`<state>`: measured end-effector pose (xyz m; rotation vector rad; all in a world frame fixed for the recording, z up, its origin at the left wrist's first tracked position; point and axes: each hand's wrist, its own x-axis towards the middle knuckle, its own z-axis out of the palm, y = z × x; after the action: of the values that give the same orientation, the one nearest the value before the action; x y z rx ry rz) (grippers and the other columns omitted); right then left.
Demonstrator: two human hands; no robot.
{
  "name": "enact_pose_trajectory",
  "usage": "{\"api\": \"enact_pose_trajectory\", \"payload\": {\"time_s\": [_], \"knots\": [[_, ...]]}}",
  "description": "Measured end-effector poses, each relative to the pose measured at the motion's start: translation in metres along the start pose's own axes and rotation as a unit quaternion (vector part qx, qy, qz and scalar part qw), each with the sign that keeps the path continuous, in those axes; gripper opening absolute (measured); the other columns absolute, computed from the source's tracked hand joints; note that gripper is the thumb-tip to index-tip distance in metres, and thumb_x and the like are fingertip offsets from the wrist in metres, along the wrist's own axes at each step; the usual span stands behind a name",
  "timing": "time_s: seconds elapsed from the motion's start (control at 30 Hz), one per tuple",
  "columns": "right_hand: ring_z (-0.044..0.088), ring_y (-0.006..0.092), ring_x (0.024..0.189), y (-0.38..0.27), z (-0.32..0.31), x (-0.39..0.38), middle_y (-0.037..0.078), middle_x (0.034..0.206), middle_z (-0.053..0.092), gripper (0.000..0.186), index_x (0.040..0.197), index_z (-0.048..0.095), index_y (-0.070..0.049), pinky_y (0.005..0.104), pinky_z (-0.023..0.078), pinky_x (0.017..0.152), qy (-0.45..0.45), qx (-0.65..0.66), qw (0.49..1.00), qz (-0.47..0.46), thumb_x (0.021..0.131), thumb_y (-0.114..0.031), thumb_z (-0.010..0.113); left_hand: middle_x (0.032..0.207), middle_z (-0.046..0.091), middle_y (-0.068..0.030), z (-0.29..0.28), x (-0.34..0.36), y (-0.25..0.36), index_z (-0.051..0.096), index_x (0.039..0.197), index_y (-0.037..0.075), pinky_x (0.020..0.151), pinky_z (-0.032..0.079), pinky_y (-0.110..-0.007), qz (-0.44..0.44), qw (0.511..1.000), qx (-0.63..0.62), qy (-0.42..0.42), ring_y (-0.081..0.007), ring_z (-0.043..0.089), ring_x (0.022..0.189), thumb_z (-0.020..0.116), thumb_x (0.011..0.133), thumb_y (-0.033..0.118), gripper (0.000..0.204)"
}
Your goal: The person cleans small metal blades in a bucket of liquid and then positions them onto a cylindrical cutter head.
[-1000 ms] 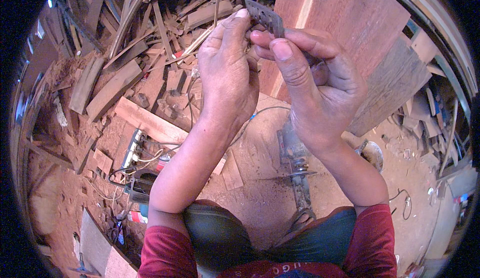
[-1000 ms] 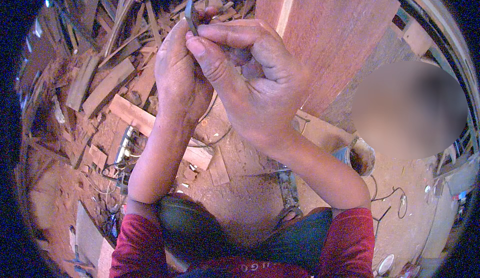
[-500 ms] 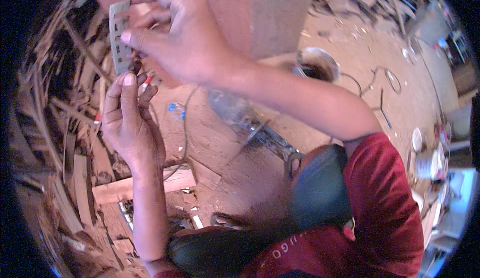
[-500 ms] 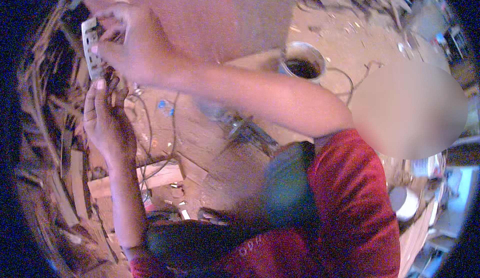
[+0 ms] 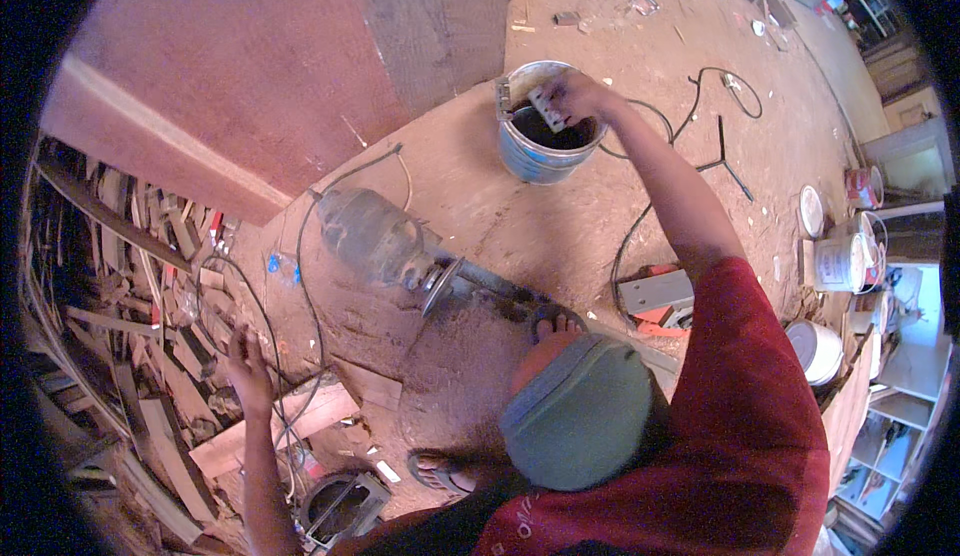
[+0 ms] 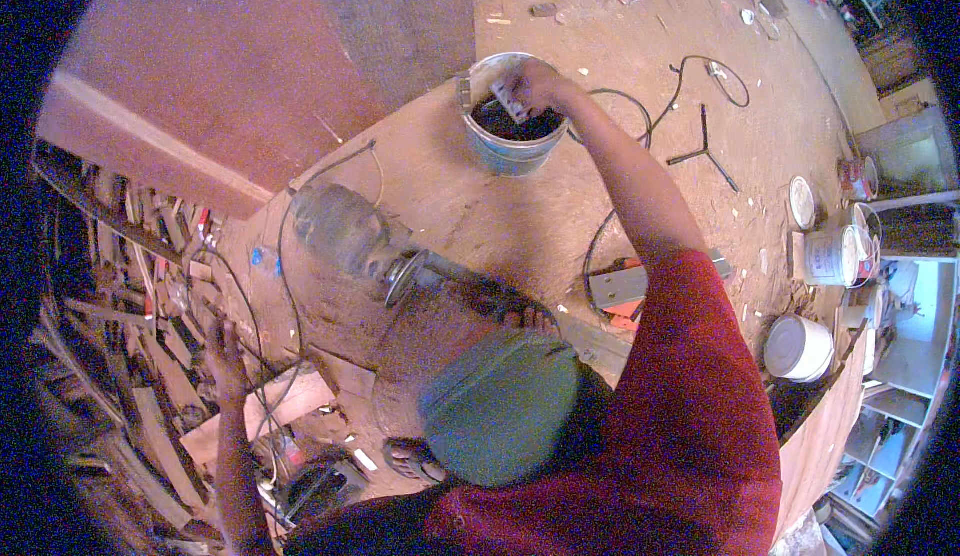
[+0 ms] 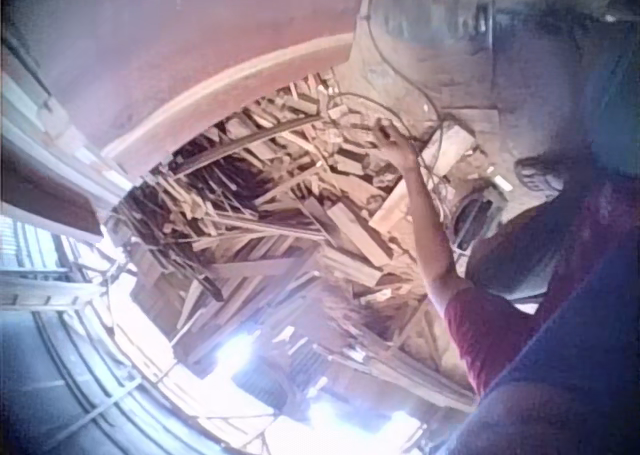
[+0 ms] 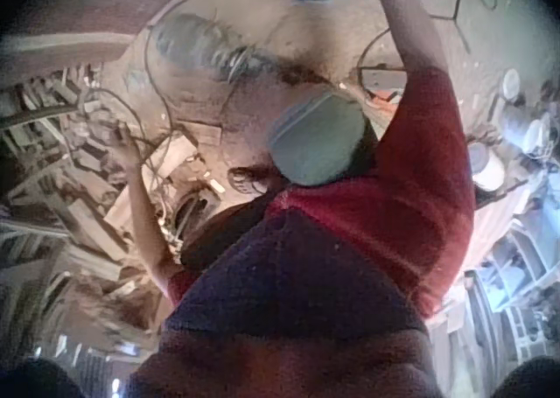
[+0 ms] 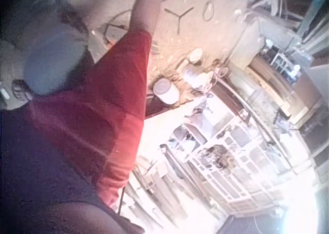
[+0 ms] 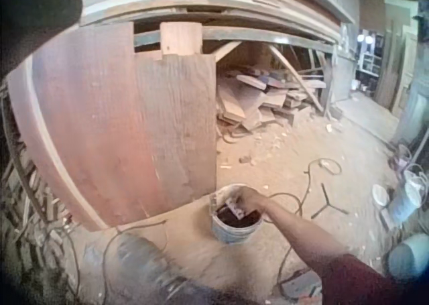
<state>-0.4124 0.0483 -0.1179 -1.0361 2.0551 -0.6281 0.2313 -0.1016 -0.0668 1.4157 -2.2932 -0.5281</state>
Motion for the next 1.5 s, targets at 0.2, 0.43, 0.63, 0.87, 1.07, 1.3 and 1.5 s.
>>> {"api": "enact_pose_trajectory", "payload": {"time_s": [0.2, 0.43, 0.63, 0.87, 1.07, 1.3, 1.5], "knots": [[0.065, 0.0307, 0.091, 0.086, 0.035, 0.089, 0.02, 0.095, 0.067, 0.024, 0.096, 0.068, -0.002, 0.0423, 0.052, 0.077, 0.008, -0.364, 0.931, -0.004, 0.072, -0.007, 0.063, 0.108, 0.057, -0.0233, 0.023, -0.06, -0.007, 0.051, 0.117, -0.004, 0.091, 0.04, -0.041, -0.063, 0.987, 0.044, -0.143, -0.035, 0.054, 0.103, 0.049, 0.095, 0.03, 0.041], [0.065, 0.0299, 0.092, 0.103, 0.053, 0.126, 0.017, 0.097, 0.067, 0.019, 0.089, 0.068, -0.003, 0.0403, 0.052, 0.077, -0.089, -0.403, 0.911, 0.019, 0.072, -0.012, 0.065, 0.114, 0.053, -0.0247, 0.006, -0.109, -0.002, 0.049, 0.118, 0.001, 0.09, 0.042, -0.047, -0.008, 0.948, 0.2, -0.247, -0.0424, 0.05, 0.106, 0.053, 0.091, 0.027, 0.038], [0.065, 0.0269, 0.089, 0.084, 0.051, 0.119, 0.015, 0.095, 0.066, 0.024, 0.098, 0.065, -0.003, 0.0383, 0.054, 0.073, -0.109, -0.399, 0.91, 0.024, 0.075, -0.011, 0.064, 0.112, 0.054, -0.0235, 0.005, -0.108, 0.005, 0.051, 0.117, 0.003, 0.087, 0.044, -0.048, 0.017, 0.956, 0.185, -0.228, -0.0424, 0.052, 0.103, 0.053, 0.091, 0.027, 0.036], [0.065, 0.0234, 0.085, 0.057, 0.035, 0.093, 0.013, 0.093, 0.065, 0.03, 0.108, 0.06, -0.003, 0.0359, 0.056, 0.068, -0.115, -0.366, 0.923, 0.022, 0.078, -0.009, 0.063, 0.109, 0.055, -0.0237, 0.005, -0.098, 0.007, 0.052, 0.114, 0.0, 0.087, 0.044, -0.047, 0.028, 0.956, 0.183, -0.229, -0.0421, 0.053, 0.101, 0.053, 0.091, 0.026, 0.035], [0.064, 0.0204, 0.082, 0.066, -0.03, 0.036, 0.01, 0.093, 0.063, 0.036, 0.117, 0.053, -0.003, 0.0336, 0.057, 0.064, -0.078, -0.013, 0.997, -0.027, 0.083, -0.007, 0.061, 0.122, 0.052, -0.022, 0.001, -0.098, 0.025, 0.05, 0.121, 0.0, 0.098, 0.038, -0.043, -0.074, 0.944, 0.176, -0.27, -0.0385, 0.048, 0.114, 0.05, 0.093, 0.032, 0.042], [0.062, 0.0182, 0.08, -0.074, 0.007, -0.105, 0.008, 0.096, 0.06, 0.027, 0.108, 0.05, 0.0, 0.0326, 0.055, 0.077, -0.001, 0.329, 0.936, -0.126, 0.088, -0.014, 0.062, 0.117, 0.054, -0.0229, -0.012, -0.121, -0.044, 0.051, 0.118, 0.001, 0.093, 0.042, -0.045, 0.007, 0.949, 0.202, -0.241, -0.0414, 0.051, 0.108, 0.053, 0.091, 0.028, 0.039], [0.062, 0.0163, 0.08, -0.088, 0.081, -0.155, 0.006, 0.089, 0.063, 0.015, 0.098, 0.057, -0.002, 0.0281, 0.051, 0.075, 0.046, 0.174, 0.951, -0.251, 0.086, -0.008, 0.063, 0.116, 0.054, -0.0268, -0.013, -0.096, -0.032, 0.051, 0.117, -0.002, 0.093, 0.042, -0.045, -0.014, 0.959, 0.213, -0.188, -0.043, 0.051, 0.109, 0.054, 0.091, 0.028, 0.04]]}}
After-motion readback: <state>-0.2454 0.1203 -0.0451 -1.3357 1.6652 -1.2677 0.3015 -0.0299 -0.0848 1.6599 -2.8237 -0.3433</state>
